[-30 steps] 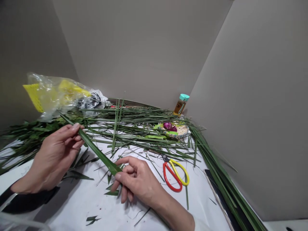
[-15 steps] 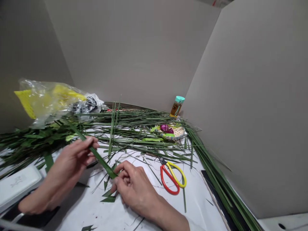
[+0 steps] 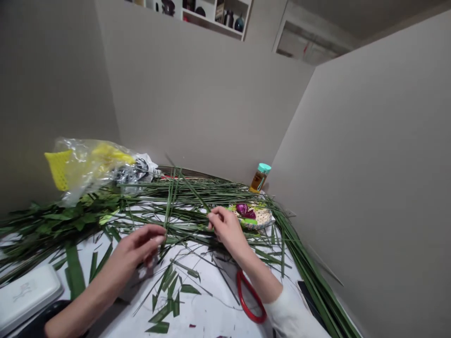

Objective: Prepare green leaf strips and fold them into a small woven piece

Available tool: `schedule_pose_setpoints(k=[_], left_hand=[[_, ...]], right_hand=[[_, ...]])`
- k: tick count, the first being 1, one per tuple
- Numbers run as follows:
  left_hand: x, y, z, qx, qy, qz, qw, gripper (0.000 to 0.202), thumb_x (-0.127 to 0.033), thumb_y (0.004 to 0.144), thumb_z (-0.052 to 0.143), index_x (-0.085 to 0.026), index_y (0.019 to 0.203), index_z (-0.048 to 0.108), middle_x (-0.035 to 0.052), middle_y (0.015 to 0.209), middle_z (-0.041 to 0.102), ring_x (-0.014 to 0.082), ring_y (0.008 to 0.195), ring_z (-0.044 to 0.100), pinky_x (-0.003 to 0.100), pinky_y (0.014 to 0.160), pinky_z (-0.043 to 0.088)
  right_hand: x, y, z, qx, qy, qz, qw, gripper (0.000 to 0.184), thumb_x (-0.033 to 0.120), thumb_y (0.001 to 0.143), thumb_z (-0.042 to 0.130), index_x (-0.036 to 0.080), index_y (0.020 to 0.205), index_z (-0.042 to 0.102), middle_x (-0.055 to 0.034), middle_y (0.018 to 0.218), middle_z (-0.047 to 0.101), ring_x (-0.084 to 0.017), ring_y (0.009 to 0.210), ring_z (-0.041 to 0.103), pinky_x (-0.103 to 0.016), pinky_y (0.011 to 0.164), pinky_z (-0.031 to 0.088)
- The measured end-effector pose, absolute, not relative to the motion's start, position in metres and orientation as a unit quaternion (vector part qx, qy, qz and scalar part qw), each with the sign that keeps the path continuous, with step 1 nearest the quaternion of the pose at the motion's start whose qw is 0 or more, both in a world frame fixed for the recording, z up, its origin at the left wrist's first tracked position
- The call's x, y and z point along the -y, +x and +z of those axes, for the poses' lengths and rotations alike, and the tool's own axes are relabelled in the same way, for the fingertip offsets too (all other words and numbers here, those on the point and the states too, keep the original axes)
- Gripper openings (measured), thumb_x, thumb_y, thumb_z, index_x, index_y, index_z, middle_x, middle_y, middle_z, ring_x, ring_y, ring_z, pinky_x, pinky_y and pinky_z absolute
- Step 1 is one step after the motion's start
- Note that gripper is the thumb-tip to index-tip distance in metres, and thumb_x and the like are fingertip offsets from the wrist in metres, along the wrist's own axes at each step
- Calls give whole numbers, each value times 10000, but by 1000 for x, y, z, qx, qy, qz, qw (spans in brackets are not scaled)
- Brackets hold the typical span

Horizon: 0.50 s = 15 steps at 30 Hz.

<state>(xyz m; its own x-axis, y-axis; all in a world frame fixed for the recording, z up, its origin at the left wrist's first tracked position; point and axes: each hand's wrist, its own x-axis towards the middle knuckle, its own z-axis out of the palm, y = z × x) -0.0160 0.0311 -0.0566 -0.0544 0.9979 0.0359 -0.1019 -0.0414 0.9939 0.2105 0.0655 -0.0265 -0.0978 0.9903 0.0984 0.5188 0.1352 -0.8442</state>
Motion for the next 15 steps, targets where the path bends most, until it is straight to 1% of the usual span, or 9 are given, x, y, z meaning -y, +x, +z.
schedule_pose_setpoints(k=[2,3,4,5,7,8,11,13,15], left_hand=[[-32,-16,-66,-487,510,522,481,168,-323,672,783,-201,780,742,23,697,676,164,485,522,268,417,438],[-34,-16,-70,-492,525,512,469,147,-310,679,766,-207,782,745,33,731,693,182,525,549,278,447,449],[-35,-17,-73,-498,538,503,459,138,-303,684,750,-212,788,748,43,758,706,206,579,578,292,489,465],[-36,-19,-76,-505,547,495,449,144,-304,684,734,-213,795,750,52,771,714,230,630,601,312,538,480],[-40,-21,-82,-517,560,481,433,183,-317,677,704,-209,817,752,67,798,728,271,715,634,365,657,499],[-42,-22,-84,-521,565,475,428,205,-324,673,689,-205,828,752,75,817,735,287,751,645,390,713,498],[-44,-22,-90,-522,583,459,421,223,-326,676,653,-201,837,745,91,887,748,313,850,656,420,821,474],[-44,-20,-93,-519,594,449,420,200,-310,686,641,-203,820,742,90,871,743,314,850,650,417,817,466],[-42,-19,-92,-517,600,444,419,179,-294,689,637,-203,801,743,86,841,736,314,832,645,411,798,460]], right_hand=[[-92,216,-24,664,-599,266,359,210,348,923,433,174,976,539,-49,792,629,-170,623,532,-291,579,436],[-103,216,-24,665,-611,229,363,213,301,909,457,158,1039,546,-96,907,649,-212,779,585,-330,689,466],[-111,214,-23,666,-621,192,365,246,254,897,468,146,1104,546,-142,1047,640,-254,959,583,-374,810,459],[-117,210,-23,670,-626,161,365,289,216,891,472,141,1161,541,-174,1184,602,-286,1119,530,-414,919,419],[-122,193,-26,692,-619,124,350,307,185,895,480,155,1188,566,-178,1317,545,-305,1263,437,-447,1034,334],[-122,180,-28,709,-609,120,334,276,191,903,492,167,1157,597,-163,1303,565,-297,1257,450,-440,1046,328],[-119,137,-41,759,-572,143,275,136,247,907,575,191,986,671,-94,1060,684,-240,1066,594,-374,964,422],[-121,111,-51,766,-570,156,252,169,326,908,625,167,939,672,-78,1008,690,-239,1031,619,-409,940,457],[-127,92,-60,758,-580,172,243,229,372,919,640,147,952,665,-60,999,687,-224,976,644,-435,903,497]])
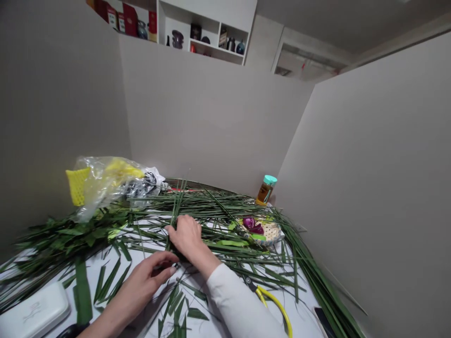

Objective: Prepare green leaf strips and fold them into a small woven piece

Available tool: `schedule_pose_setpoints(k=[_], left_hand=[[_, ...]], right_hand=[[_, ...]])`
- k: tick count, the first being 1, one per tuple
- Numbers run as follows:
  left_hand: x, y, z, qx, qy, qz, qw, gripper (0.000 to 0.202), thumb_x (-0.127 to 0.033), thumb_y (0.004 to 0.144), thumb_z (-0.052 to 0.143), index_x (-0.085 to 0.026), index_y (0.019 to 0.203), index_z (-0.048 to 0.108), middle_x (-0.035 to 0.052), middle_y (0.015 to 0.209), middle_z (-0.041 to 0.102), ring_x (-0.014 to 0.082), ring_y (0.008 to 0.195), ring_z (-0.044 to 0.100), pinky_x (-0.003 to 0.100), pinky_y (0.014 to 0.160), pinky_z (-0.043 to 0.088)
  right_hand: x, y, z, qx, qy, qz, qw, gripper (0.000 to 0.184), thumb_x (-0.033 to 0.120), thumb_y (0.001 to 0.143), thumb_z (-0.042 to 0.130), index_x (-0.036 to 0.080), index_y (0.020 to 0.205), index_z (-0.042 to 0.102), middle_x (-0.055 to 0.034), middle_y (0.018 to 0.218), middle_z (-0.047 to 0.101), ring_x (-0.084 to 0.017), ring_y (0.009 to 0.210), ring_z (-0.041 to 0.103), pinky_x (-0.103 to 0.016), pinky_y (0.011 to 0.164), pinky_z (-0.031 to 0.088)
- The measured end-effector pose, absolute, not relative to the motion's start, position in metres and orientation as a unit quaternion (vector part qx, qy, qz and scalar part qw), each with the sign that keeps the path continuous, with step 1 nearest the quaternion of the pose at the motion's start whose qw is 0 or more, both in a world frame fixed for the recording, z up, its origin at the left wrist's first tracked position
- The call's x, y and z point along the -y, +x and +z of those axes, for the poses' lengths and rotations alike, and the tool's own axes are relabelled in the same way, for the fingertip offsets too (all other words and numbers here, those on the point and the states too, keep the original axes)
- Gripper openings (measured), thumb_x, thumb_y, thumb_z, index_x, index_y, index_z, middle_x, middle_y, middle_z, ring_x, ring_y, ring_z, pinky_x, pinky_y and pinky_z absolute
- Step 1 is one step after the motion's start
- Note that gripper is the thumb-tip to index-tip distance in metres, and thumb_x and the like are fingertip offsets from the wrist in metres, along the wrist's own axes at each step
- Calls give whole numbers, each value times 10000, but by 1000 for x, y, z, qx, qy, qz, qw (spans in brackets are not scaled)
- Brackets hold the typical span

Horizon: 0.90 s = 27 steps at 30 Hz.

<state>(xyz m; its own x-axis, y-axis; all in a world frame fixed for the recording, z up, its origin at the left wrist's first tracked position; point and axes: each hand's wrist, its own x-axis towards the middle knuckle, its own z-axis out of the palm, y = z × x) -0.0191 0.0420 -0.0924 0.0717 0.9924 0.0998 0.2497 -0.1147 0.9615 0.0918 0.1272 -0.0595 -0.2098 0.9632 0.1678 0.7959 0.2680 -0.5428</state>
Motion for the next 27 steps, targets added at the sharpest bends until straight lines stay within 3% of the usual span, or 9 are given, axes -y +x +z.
schedule_pose_setpoints(k=[6,10,14,17,22,24,27], left_hand=[[-37,-18,-80,-515,571,479,424,113,-290,710,642,-212,714,724,54,749,717,284,757,631,370,730,447],[-35,-20,-68,-511,511,532,440,187,-382,769,643,-205,776,704,18,685,662,224,629,564,330,630,422],[-27,-19,-53,-462,474,570,488,282,-463,792,654,-199,884,688,7,718,639,197,660,553,306,633,442],[-15,-13,-44,-411,472,569,533,297,-454,790,679,-216,968,689,5,774,661,189,714,568,293,673,468],[2,-1,-40,-381,500,527,571,180,-375,757,743,-210,718,680,-19,668,612,153,647,514,252,621,426],[5,2,-41,-376,518,500,583,205,-379,769,740,-202,686,677,-11,648,611,154,632,508,254,603,419],[7,8,-43,-370,519,477,605,201,-374,777,741,-195,700,691,-11,648,612,140,599,497,246,573,419]], right_hand=[[-147,89,-51,721,-569,231,321,218,355,958,607,142,934,649,-21,900,670,-161,796,648,-352,759,542],[-130,112,-22,698,-515,266,421,207,331,959,534,161,873,613,35,727,556,-118,660,529,-251,638,440],[-75,132,-7,700,-451,356,424,278,440,886,555,176,822,612,64,620,465,-94,534,399,-218,514,344],[-26,142,-15,686,-414,442,402,266,396,870,552,164,797,659,19,678,567,-104,584,450,-222,539,350],[20,155,-40,640,-477,442,410,123,285,744,686,169,726,650,50,609,504,-94,555,397,-222,535,314],[26,159,-47,609,-474,479,418,118,265,715,711,171,717,640,62,592,480,-89,542,381,-219,523,305],[29,163,-50,559,-433,554,440,118,276,744,703,166,758,662,32,644,567,-103,588,461,-220,570,372]])
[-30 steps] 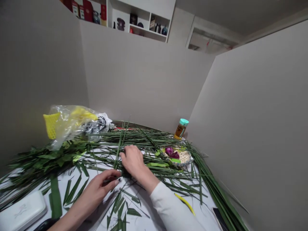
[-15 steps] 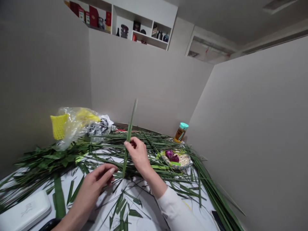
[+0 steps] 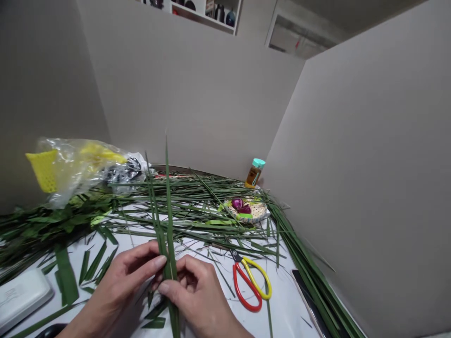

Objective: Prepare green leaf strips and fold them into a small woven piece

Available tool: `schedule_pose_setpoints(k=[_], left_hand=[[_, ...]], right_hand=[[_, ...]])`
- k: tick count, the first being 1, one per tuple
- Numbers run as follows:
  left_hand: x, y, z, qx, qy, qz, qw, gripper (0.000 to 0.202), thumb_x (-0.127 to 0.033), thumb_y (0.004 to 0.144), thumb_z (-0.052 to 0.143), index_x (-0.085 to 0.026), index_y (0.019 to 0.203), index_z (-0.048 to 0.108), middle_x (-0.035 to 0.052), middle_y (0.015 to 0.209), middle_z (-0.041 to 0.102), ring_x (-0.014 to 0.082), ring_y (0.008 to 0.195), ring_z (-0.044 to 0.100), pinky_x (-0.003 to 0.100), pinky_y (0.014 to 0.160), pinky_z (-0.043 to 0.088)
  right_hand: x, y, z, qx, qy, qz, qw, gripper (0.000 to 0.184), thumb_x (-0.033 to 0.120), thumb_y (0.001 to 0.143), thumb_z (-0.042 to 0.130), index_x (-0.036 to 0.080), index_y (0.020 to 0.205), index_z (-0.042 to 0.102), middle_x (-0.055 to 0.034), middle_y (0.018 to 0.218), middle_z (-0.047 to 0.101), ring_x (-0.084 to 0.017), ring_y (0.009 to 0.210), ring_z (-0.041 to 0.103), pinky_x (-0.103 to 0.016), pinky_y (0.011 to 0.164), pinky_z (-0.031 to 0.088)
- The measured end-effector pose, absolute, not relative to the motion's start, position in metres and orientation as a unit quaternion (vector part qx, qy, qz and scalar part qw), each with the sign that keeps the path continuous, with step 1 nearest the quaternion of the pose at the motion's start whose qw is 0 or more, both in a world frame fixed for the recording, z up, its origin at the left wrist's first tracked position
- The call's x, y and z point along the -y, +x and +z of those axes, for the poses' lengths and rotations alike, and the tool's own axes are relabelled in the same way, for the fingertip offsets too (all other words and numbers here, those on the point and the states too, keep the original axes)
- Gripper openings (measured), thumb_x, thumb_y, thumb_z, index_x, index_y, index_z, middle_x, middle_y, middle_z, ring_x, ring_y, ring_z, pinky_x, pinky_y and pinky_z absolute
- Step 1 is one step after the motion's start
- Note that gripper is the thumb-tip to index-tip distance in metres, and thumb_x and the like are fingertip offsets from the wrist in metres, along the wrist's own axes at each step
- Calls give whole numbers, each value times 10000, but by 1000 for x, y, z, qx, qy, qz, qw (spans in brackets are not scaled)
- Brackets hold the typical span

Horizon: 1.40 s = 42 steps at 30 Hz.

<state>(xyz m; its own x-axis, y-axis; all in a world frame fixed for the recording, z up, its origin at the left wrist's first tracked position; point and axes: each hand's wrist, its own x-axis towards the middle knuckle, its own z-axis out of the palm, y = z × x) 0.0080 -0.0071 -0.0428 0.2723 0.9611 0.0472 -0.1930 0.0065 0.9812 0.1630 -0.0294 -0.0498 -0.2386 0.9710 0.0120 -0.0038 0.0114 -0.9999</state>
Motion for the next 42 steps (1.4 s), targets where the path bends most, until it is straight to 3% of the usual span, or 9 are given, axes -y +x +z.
schedule_pose_setpoints(k=[3,9,16,24,26,31,36,39,42], left_hand=[[7,13,-47,-378,486,472,631,201,-369,737,784,-187,727,699,-28,614,590,112,529,467,227,510,402],[7,15,-60,-428,443,464,637,278,-429,726,798,-194,808,672,-48,561,573,85,444,450,204,450,368],[5,11,-66,-440,406,477,643,315,-458,727,799,-222,809,607,-87,538,472,79,453,366,184,425,282],[0,10,-62,-473,383,525,595,355,-445,668,835,-217,834,619,-101,542,436,83,472,309,192,425,271],[0,10,-62,-473,405,520,585,315,-433,699,818,-220,843,637,-81,585,510,95,502,395,200,463,352],[4,16,-74,-404,497,416,645,314,-442,739,798,-222,944,707,32,860,721,233,844,666,326,784,537],[3,18,-78,-460,354,470,665,341,-416,622,871,-186,830,729,52,814,747,228,755,685,306,677,570],[-1,14,-70,-461,304,514,656,347,-379,591,880,-172,818,720,49,763,740,203,681,669,278,626,570],[-4,9,-63,-425,276,558,658,260,-344,671,833,-179,818,695,-8,624,654,108,487,522,198,458,471]], right_hand=[[31,165,-50,538,-387,598,451,162,318,802,682,159,774,667,6,675,620,-107,611,513,-212,589,415],[31,169,-67,500,-408,632,428,409,546,812,696,143,829,626,34,629,547,-38,402,369,-165,371,311],[26,171,-79,472,-405,640,452,425,567,830,672,155,792,579,50,599,511,-35,415,390,-155,405,334],[28,173,-69,501,-385,670,390,375,409,684,813,171,840,569,49,664,503,-65,512,450,-174,482,380],[28,172,-73,493,-370,678,401,378,458,723,779,171,852,569,39,705,502,-68,530,465,-185,509,420],[28,173,-76,549,-381,641,377,284,448,879,619,185,987,611,25,767,506,-70,538,469,-192,510,423],[26,175,-70,607,-420,589,329,71,239,846,581,179,833,617,36,657,528,-84,552,498,-189,537,409],[23,179,-67,578,-435,607,329,114,250,850,551,180,882,635,28,672,558,-96,547,526,-207,542,444],[17,189,-52,669,-478,483,302,144,203,860,538,195,910,673,21,693,610,-123,616,574,-226,601,443]])
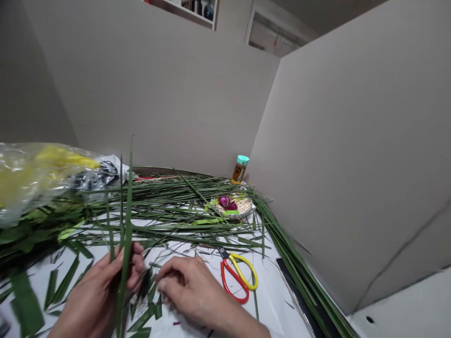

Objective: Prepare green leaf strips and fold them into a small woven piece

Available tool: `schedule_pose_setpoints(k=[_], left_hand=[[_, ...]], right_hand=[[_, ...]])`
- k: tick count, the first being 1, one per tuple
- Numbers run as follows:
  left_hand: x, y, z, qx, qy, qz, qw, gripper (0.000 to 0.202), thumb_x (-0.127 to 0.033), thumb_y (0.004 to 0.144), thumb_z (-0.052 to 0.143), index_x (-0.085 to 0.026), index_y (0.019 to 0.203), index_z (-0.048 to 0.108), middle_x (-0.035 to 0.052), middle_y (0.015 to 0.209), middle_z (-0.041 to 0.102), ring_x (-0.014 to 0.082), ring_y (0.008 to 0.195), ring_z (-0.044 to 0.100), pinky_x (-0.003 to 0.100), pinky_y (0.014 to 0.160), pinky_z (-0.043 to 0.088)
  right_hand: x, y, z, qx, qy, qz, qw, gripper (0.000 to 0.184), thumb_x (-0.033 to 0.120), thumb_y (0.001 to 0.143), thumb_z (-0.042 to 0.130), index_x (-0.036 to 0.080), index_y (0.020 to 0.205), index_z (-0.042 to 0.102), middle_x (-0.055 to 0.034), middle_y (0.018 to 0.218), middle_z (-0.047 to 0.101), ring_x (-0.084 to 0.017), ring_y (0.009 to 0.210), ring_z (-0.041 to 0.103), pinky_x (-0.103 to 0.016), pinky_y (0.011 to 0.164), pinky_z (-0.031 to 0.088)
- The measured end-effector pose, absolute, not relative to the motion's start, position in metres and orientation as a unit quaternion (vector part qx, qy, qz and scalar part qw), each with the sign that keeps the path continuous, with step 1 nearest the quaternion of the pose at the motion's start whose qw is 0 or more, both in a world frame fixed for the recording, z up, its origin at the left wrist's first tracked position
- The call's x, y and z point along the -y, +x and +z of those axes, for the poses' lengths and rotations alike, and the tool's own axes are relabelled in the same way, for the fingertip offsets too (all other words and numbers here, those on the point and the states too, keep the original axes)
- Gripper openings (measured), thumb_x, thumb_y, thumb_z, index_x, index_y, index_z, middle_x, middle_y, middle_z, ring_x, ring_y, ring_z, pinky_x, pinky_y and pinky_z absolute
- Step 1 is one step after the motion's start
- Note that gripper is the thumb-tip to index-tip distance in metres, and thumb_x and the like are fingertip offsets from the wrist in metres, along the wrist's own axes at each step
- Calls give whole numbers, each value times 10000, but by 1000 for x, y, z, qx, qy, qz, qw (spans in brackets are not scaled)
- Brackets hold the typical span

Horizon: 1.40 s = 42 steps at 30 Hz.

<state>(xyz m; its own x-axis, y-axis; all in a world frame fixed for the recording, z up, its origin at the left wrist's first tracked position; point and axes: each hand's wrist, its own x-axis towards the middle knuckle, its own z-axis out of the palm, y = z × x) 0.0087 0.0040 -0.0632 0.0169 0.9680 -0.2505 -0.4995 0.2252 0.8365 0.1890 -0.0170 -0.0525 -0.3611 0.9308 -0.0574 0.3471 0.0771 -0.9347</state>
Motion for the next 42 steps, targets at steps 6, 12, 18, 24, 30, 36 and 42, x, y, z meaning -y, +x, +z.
schedule_pose_setpoints(k=[6,12,18,24,30,36,42], left_hand=[[-7,2,-56,-387,234,602,658,333,-502,791,706,-173,789,657,-72,498,433,56,389,285,154,338,266],[-15,-6,-56,-385,229,631,634,378,-466,665,829,-159,752,627,-140,439,274,24,363,149,134,321,157],[-20,-9,-63,-400,221,634,623,406,-405,580,871,-175,743,580,-152,439,286,19,350,181,127,316,164],[-21,-6,-64,-412,226,622,626,397,-397,580,859,-189,732,557,-151,420,296,25,336,190,139,314,166],[-22,-6,-67,-416,236,611,630,390,-405,608,843,-196,716,532,-154,436,278,25,349,173,147,328,154],[-20,-6,-70,-408,249,605,637,328,-359,674,814,-196,709,532,-142,461,275,35,369,189,161,351,163],[-19,-6,-71,-405,247,614,631,340,-399,652,822,-163,738,592,-141,465,303,22,365,215,144,350,167]], right_hand=[[-30,201,-25,825,-535,126,134,237,107,923,476,177,990,692,-61,966,715,-183,900,632,-271,803,436],[-86,181,-53,826,-560,30,58,129,179,941,587,134,1038,658,-85,1103,670,-224,1042,623,-398,910,494],[-95,175,-61,835,-549,-30,32,155,274,960,606,147,1032,657,-66,1118,660,-223,1055,627,-434,909,520],[-106,179,-57,820,-565,-78,49,191,272,977,574,157,1120,627,-67,1140,644,-224,1056,619,-430,906,517],[-118,179,-66,793,-598,-105,56,246,295,960,608,161,1166,622,-84,1208,630,-248,1108,609,-473,943,509],[-124,186,-66,791,-603,-43,93,243,316,954,621,155,1136,637,-76,1164,654,-232,1051,639,-462,921,524],[-119,190,-37,769,-587,69,245,130,224,965,546,154,1024,639,-74,1080,649,-217,1035,605,-419,934,476]])
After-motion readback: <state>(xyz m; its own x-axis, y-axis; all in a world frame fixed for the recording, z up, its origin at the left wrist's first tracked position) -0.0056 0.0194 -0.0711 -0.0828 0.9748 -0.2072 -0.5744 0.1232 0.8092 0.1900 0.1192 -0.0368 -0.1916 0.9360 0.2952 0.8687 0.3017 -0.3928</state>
